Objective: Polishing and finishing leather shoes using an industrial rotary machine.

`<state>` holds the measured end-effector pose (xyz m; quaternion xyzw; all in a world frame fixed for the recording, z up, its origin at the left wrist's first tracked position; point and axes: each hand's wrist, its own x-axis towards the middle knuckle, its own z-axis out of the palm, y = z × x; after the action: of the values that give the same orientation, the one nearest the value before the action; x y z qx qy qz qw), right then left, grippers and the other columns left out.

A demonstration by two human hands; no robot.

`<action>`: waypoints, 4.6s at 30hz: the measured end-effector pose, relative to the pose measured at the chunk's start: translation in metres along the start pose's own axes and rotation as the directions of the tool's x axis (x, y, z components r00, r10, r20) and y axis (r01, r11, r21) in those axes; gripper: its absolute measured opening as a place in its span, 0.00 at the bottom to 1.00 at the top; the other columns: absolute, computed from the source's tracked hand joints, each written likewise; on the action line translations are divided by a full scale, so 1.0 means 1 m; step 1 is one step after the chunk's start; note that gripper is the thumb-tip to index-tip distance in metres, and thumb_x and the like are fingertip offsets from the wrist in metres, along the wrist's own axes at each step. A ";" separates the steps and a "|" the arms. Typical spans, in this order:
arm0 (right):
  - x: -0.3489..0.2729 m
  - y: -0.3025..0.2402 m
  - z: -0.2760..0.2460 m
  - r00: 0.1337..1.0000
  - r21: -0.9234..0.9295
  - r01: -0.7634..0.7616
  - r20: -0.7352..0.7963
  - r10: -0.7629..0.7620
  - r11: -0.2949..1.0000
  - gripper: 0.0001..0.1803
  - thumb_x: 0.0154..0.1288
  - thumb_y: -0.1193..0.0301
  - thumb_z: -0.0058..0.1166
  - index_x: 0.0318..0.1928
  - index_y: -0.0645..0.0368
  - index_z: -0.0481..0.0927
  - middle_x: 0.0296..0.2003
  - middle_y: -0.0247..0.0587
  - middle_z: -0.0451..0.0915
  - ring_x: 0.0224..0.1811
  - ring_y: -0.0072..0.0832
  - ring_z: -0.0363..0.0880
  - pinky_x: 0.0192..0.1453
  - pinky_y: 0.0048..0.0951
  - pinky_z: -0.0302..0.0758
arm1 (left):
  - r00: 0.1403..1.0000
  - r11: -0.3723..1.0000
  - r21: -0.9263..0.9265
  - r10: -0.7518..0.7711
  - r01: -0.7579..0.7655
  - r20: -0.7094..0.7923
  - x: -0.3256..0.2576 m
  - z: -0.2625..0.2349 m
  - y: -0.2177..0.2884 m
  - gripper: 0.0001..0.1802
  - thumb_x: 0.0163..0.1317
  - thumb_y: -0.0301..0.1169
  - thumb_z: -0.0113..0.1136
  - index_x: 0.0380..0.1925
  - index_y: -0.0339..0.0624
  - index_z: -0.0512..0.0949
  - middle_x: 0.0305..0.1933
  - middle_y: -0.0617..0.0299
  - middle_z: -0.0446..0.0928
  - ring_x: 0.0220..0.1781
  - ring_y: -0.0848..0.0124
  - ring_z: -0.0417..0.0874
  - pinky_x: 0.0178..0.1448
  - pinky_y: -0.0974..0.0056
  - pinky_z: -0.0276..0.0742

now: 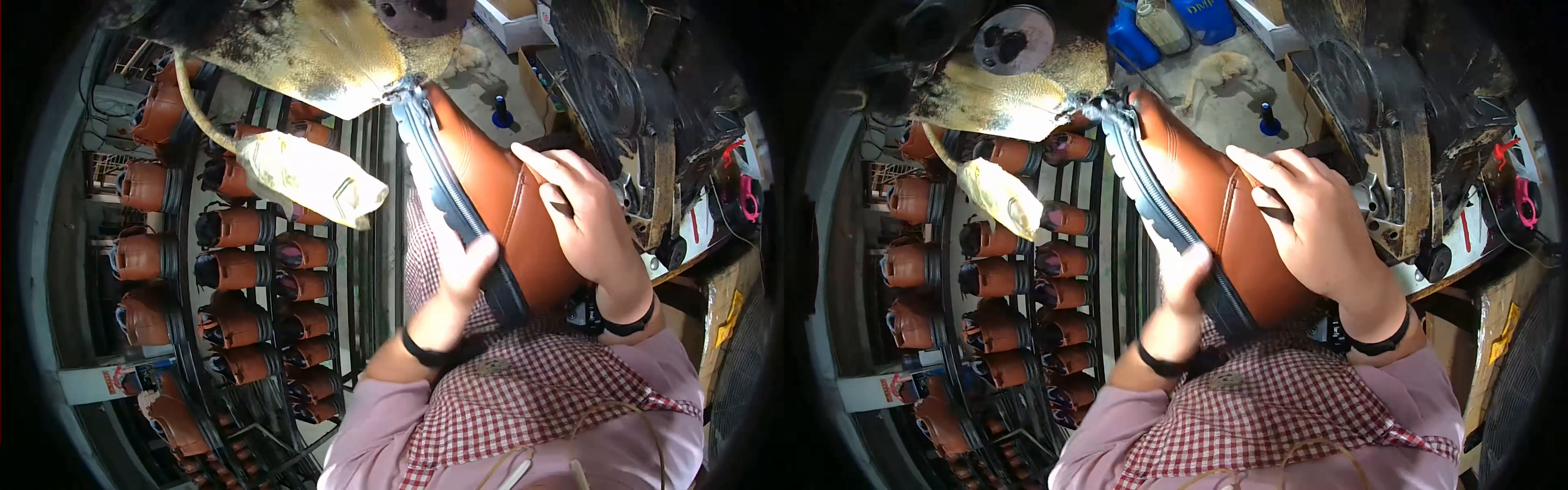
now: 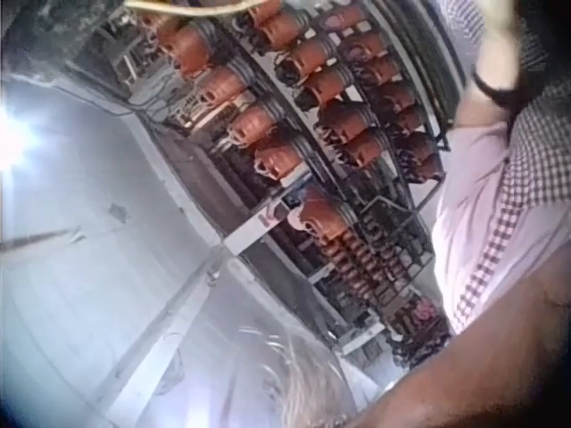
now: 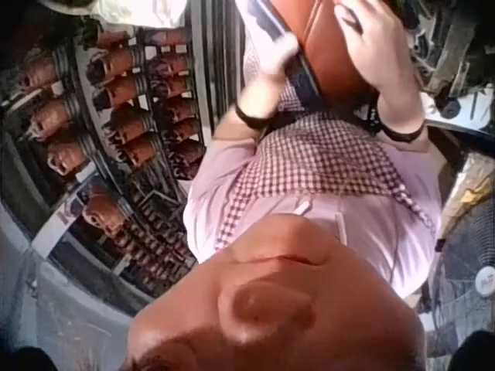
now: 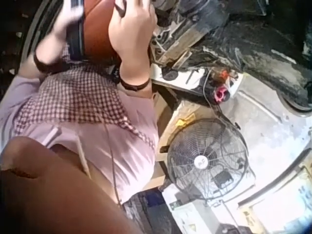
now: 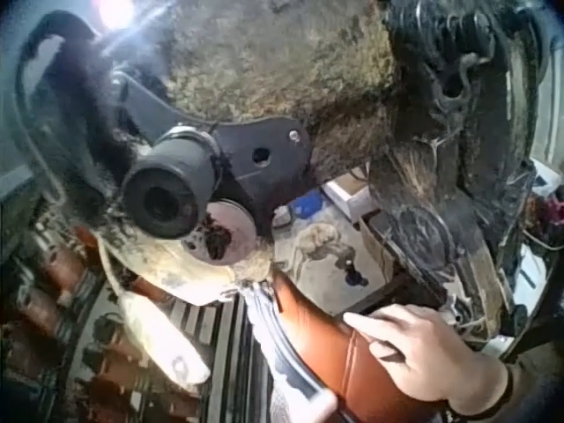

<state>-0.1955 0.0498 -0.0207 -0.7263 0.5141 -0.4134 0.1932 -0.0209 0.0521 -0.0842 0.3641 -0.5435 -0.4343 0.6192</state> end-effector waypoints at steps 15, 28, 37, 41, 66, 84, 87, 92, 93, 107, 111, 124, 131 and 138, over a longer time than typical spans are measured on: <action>-0.008 0.002 0.005 0.998 0.242 0.004 -0.069 0.013 0.970 0.18 0.72 0.73 0.41 0.59 0.55 0.76 0.60 0.55 0.72 0.62 0.47 0.71 0.64 0.39 0.65 | 0.961 0.938 -0.230 -0.274 0.261 -0.026 -0.002 -0.011 0.058 0.43 0.56 0.37 0.52 0.70 0.30 0.50 0.63 0.47 0.67 0.61 0.63 0.73 0.66 0.61 0.66; -0.018 0.008 0.030 0.999 -0.021 0.000 -0.040 -0.001 1.000 0.23 0.73 0.67 0.37 0.67 0.49 0.68 0.66 0.50 0.65 0.68 0.41 0.63 0.72 0.51 0.44 | 0.986 0.986 0.024 -0.166 0.166 0.002 0.070 -0.031 0.061 0.33 0.59 0.24 0.53 0.67 0.30 0.62 0.48 0.62 0.75 0.38 0.80 0.71 0.45 0.75 0.69; -0.017 0.046 0.047 0.993 0.167 0.058 -0.115 -0.039 0.984 0.25 0.77 0.64 0.30 0.70 0.54 0.62 0.70 0.41 0.61 0.72 0.36 0.59 0.74 0.45 0.39 | 0.998 0.994 -0.091 -0.051 0.053 0.026 0.075 -0.025 0.039 0.27 0.71 0.39 0.43 0.63 0.32 0.66 0.64 0.56 0.69 0.62 0.68 0.71 0.67 0.63 0.63; -0.014 0.051 0.049 0.944 0.317 0.143 -0.329 -0.033 0.938 0.26 0.78 0.62 0.26 0.68 0.62 0.62 0.70 0.48 0.59 0.74 0.38 0.55 0.73 0.39 0.51 | 0.994 0.962 -0.271 0.048 -0.020 0.095 0.074 -0.031 0.028 0.26 0.72 0.43 0.44 0.61 0.34 0.68 0.62 0.57 0.71 0.62 0.70 0.72 0.67 0.63 0.65; 0.011 -0.062 0.122 0.981 0.585 0.131 -0.195 -0.019 0.801 0.08 0.51 0.73 0.66 0.26 0.63 0.79 0.25 0.42 0.79 0.25 0.23 0.77 0.29 0.24 0.73 | 0.879 0.739 0.658 0.401 -0.143 -0.259 -0.019 -0.106 0.042 0.41 0.55 0.41 0.55 0.67 0.32 0.61 0.73 0.38 0.52 0.75 0.48 0.54 0.75 0.46 0.50; -0.021 -0.068 0.106 0.886 -0.093 0.463 0.075 -0.458 0.881 0.03 0.47 0.71 0.58 0.25 0.55 0.78 0.23 0.38 0.80 0.24 0.38 0.81 0.27 0.34 0.77 | 0.963 0.637 -0.771 -0.216 0.016 -0.158 -0.071 -0.174 0.039 0.35 0.60 0.37 0.50 0.68 0.36 0.59 0.67 0.46 0.65 0.68 0.50 0.67 0.71 0.45 0.60; -0.049 -0.056 0.104 0.897 0.067 0.393 0.193 -0.398 0.917 0.06 0.56 0.67 0.58 0.35 0.53 0.82 0.28 0.37 0.80 0.32 0.36 0.82 0.35 0.36 0.77 | 0.946 0.761 -0.649 -0.200 -0.016 -0.257 -0.094 -0.190 0.043 0.37 0.59 0.38 0.51 0.68 0.36 0.58 0.67 0.46 0.65 0.68 0.50 0.66 0.72 0.45 0.59; -0.062 -0.046 0.092 0.865 0.152 0.357 0.318 -0.387 0.922 0.15 0.56 0.66 0.61 0.44 0.56 0.81 0.33 0.42 0.80 0.39 0.40 0.82 0.40 0.38 0.77 | 0.893 0.840 -0.542 -0.265 0.028 -0.364 -0.132 -0.223 0.060 0.36 0.59 0.42 0.47 0.67 0.36 0.62 0.68 0.46 0.64 0.69 0.49 0.65 0.71 0.43 0.59; -0.060 -0.044 0.091 0.863 0.145 0.364 0.319 -0.391 0.920 0.15 0.56 0.66 0.61 0.44 0.56 0.81 0.33 0.42 0.80 0.39 0.40 0.82 0.40 0.38 0.77 | 0.903 0.827 -0.560 -0.275 0.047 -0.330 -0.132 -0.227 0.068 0.35 0.59 0.41 0.47 0.66 0.36 0.63 0.67 0.46 0.65 0.69 0.49 0.65 0.71 0.43 0.59; -0.087 -0.071 0.078 0.813 0.125 0.280 0.497 -0.304 0.952 0.15 0.57 0.70 0.61 0.46 0.57 0.82 0.38 0.46 0.82 0.38 0.43 0.82 0.42 0.39 0.78 | 0.883 0.985 -0.061 0.118 -0.162 -0.454 -0.157 -0.198 0.159 0.47 0.48 0.45 0.57 0.69 0.36 0.58 0.69 0.48 0.63 0.68 0.54 0.67 0.73 0.50 0.58; -0.083 -0.081 0.079 0.788 0.177 0.311 0.502 -0.357 0.934 0.14 0.58 0.70 0.61 0.46 0.58 0.81 0.38 0.46 0.82 0.37 0.43 0.82 0.41 0.37 0.78 | 0.734 0.857 -0.064 0.397 -0.512 -0.551 -0.169 -0.241 0.218 0.48 0.50 0.53 0.50 0.69 0.38 0.57 0.72 0.48 0.57 0.73 0.53 0.58 0.74 0.48 0.54; -0.082 -0.073 0.071 0.797 0.161 0.300 0.499 -0.340 0.940 0.16 0.57 0.71 0.60 0.48 0.57 0.80 0.39 0.47 0.82 0.40 0.44 0.81 0.44 0.39 0.77 | 0.541 0.501 -0.506 -0.088 -0.702 -0.837 -0.108 -0.370 0.283 0.22 0.64 0.36 0.56 0.46 0.27 0.64 0.41 0.48 0.67 0.45 0.56 0.71 0.57 0.46 0.73; -0.080 -0.060 0.072 0.816 0.161 0.282 0.478 -0.324 0.946 0.16 0.57 0.70 0.61 0.48 0.56 0.81 0.38 0.47 0.82 0.39 0.45 0.81 0.43 0.39 0.77 | 0.401 0.921 -0.122 0.040 -0.370 -0.915 -0.073 -0.332 0.265 0.31 0.64 0.36 0.53 0.62 0.32 0.60 0.64 0.42 0.63 0.64 0.51 0.68 0.70 0.47 0.61; -0.074 -0.037 0.070 0.821 0.210 0.214 0.491 -0.292 0.954 0.18 0.54 0.71 0.63 0.47 0.61 0.80 0.38 0.51 0.82 0.40 0.44 0.82 0.44 0.37 0.78 | 0.685 0.834 0.518 0.492 -0.193 -0.538 -0.016 -0.281 0.271 0.27 0.59 0.39 0.62 0.52 0.30 0.73 0.55 0.48 0.73 0.55 0.55 0.75 0.62 0.52 0.68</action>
<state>-0.1276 0.1210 -0.0651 -0.8560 0.3107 -0.2615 0.3198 0.2951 0.1582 0.1198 0.5049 -0.4330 -0.0251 0.7463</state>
